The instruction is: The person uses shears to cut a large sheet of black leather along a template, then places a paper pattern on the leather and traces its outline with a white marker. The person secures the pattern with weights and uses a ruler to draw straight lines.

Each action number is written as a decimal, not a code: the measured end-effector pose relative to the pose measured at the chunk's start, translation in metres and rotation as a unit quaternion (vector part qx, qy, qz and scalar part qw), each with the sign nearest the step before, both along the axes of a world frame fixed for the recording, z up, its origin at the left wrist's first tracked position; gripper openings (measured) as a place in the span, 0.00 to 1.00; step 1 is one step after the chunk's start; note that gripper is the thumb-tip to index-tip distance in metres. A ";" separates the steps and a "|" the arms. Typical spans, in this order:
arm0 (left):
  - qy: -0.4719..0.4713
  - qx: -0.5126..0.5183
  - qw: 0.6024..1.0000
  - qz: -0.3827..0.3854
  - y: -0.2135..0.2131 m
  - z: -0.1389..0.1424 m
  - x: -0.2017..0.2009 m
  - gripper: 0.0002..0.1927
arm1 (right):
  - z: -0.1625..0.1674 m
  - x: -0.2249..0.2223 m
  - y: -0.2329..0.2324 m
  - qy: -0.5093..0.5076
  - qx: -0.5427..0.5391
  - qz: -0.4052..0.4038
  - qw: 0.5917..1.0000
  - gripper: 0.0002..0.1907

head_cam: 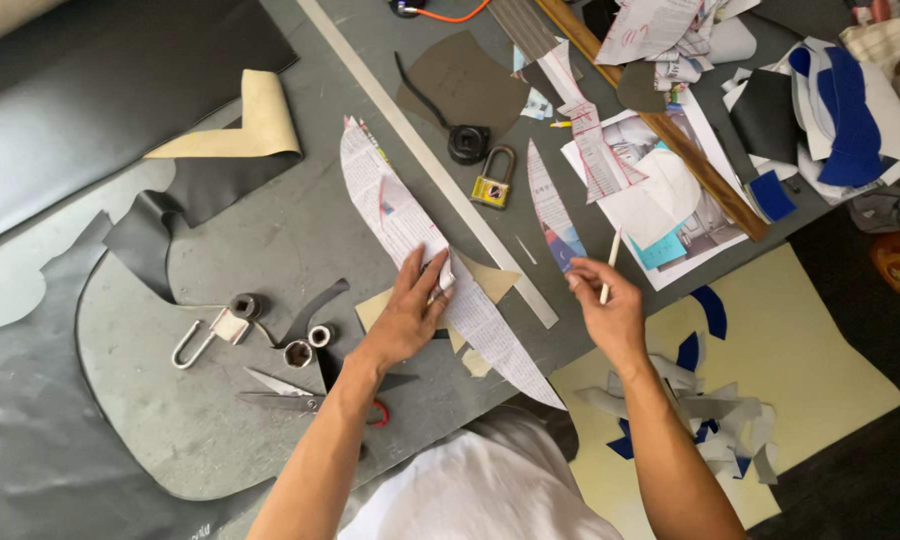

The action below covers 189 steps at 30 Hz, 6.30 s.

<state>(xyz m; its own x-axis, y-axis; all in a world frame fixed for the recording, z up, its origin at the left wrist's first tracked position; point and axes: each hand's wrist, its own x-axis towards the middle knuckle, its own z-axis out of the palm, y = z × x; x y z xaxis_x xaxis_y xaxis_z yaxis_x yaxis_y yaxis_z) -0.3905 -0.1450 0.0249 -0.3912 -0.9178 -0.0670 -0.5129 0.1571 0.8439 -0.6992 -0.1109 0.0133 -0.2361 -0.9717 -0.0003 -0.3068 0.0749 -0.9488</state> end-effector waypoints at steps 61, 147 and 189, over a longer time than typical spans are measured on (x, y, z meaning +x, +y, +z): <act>0.054 0.066 0.807 0.585 0.184 0.025 0.088 0.14 | -0.041 -0.078 -0.180 0.350 0.022 0.003 0.937 0.40; 0.380 0.084 0.745 0.543 0.215 -0.014 0.351 0.11 | 0.037 0.393 0.128 0.081 -0.144 0.409 0.897 0.11; -0.241 -0.068 0.959 0.131 0.250 -0.059 0.536 0.78 | -0.035 0.561 0.207 0.014 0.148 0.312 0.938 0.10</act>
